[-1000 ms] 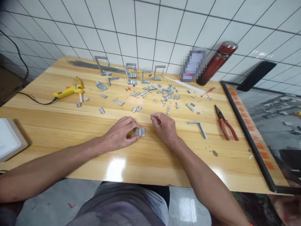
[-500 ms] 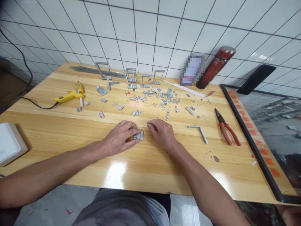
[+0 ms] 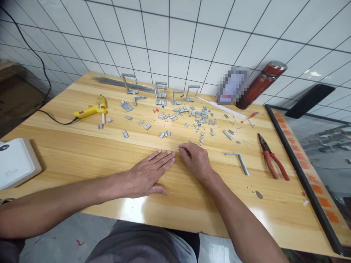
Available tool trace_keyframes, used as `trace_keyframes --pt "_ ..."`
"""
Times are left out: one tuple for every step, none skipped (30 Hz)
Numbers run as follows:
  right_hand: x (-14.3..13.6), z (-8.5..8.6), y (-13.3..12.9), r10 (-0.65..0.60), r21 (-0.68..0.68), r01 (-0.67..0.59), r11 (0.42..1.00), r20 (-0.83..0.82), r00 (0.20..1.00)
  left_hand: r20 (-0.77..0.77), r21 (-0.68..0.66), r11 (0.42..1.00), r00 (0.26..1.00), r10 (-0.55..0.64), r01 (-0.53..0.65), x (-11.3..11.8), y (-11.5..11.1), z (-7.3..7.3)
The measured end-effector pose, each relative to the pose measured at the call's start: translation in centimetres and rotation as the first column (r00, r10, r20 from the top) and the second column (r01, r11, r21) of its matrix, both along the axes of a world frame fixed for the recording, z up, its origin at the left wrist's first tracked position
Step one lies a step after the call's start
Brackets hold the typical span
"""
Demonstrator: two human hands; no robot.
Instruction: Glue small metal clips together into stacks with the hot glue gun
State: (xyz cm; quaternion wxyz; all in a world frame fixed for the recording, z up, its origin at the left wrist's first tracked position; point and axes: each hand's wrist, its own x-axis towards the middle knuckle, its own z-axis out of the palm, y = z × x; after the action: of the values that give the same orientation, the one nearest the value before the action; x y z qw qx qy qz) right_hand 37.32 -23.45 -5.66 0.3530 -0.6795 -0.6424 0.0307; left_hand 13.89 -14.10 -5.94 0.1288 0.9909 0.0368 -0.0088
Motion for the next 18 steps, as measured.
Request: trace_keyframes --pt "0.02 -0.01 0.01 0.005 0.000 -0.004 1.000 0.002 1.000 -0.002 -0.007 1.000 1.000 0.001 -0.001 0.01 0.02 -0.03" --pt "0.03 -0.02 0.01 0.009 -0.001 -0.009 1.000 0.005 1.000 -0.003 -0.012 1.000 1.000 0.004 -0.004 0.02 0.03 -0.06" --pt "0.03 -0.03 0.02 0.012 0.000 -0.012 1.000 0.008 1.000 -0.001 -0.015 1.000 1.000 0.006 -0.006 0.03 0.04 -0.08" --pt "0.04 -0.03 0.02 0.013 -0.001 -0.013 1.000 0.011 1.000 0.007 -0.016 1.000 1.000 0.008 -0.008 0.05 0.03 -0.11" --pt "0.04 -0.04 0.02 0.012 0.000 -0.012 1.000 0.013 1.000 0.018 -0.014 1.000 1.000 0.010 -0.009 0.07 0.00 -0.11" --pt "0.06 -0.06 0.02 0.009 0.002 -0.009 1.000 0.014 1.000 0.031 -0.011 1.000 0.999 0.010 -0.010 0.10 -0.04 -0.09" --pt "0.08 -0.08 0.01 0.007 0.007 -0.007 1.000 0.015 1.000 0.046 -0.008 1.000 0.999 0.010 -0.010 0.15 -0.08 -0.04" --pt "0.12 -0.12 0.01 0.006 0.015 -0.006 1.000 0.016 1.000 0.059 -0.004 1.000 0.998 0.009 -0.009 0.22 -0.13 0.03" --pt "0.18 -0.16 0.00 0.007 0.024 -0.007 1.000 0.019 1.000 0.067 -0.002 1.000 0.998 0.008 -0.008 0.29 -0.17 0.13" --pt "0.25 -0.21 -0.01 0.009 0.029 -0.010 1.000 0.022 1.000 0.070 -0.003 1.000 0.998 0.008 -0.008 0.37 -0.20 0.24" --pt "0.34 -0.27 -0.02 0.009 0.032 -0.010 0.999 0.024 1.000 0.067 -0.008 1.000 0.998 0.007 -0.006 0.45 -0.22 0.34" --pt "0.43 -0.32 -0.02 0.009 0.030 -0.009 0.999 0.026 1.000 0.058 -0.017 1.000 0.998 0.006 -0.005 0.50 -0.23 0.42" --pt "0.51 -0.37 -0.02 0.007 0.026 -0.008 1.000 0.025 1.000 0.047 -0.028 1.000 0.999 0.004 -0.003 0.54 -0.23 0.48" --pt "0.59 -0.41 -0.02 0.004 0.019 -0.004 1.000 0.024 1.000 0.037 -0.040 0.999 0.999 0.002 0.000 0.55 -0.22 0.52" --pt "0.66 -0.44 -0.01 0.002 0.015 -0.003 1.000 0.025 1.000 0.033 -0.051 0.999 0.999 0.002 0.000 0.55 -0.21 0.53" --pt "0.70 -0.46 0.00 0.003 0.012 -0.004 1.000 0.028 1.000 0.035 -0.057 0.998 0.999 0.003 -0.001 0.54 -0.20 0.52" --pt "0.73 -0.48 0.02 0.006 0.013 -0.006 1.000 0.032 0.999 0.041 -0.059 0.998 0.999 0.005 -0.002 0.52 -0.20 0.50" --pt "0.73 -0.49 0.03 0.009 0.018 -0.009 1.000 0.037 0.999 0.046 -0.058 0.998 0.999 0.006 -0.003 0.52 -0.19 0.47"
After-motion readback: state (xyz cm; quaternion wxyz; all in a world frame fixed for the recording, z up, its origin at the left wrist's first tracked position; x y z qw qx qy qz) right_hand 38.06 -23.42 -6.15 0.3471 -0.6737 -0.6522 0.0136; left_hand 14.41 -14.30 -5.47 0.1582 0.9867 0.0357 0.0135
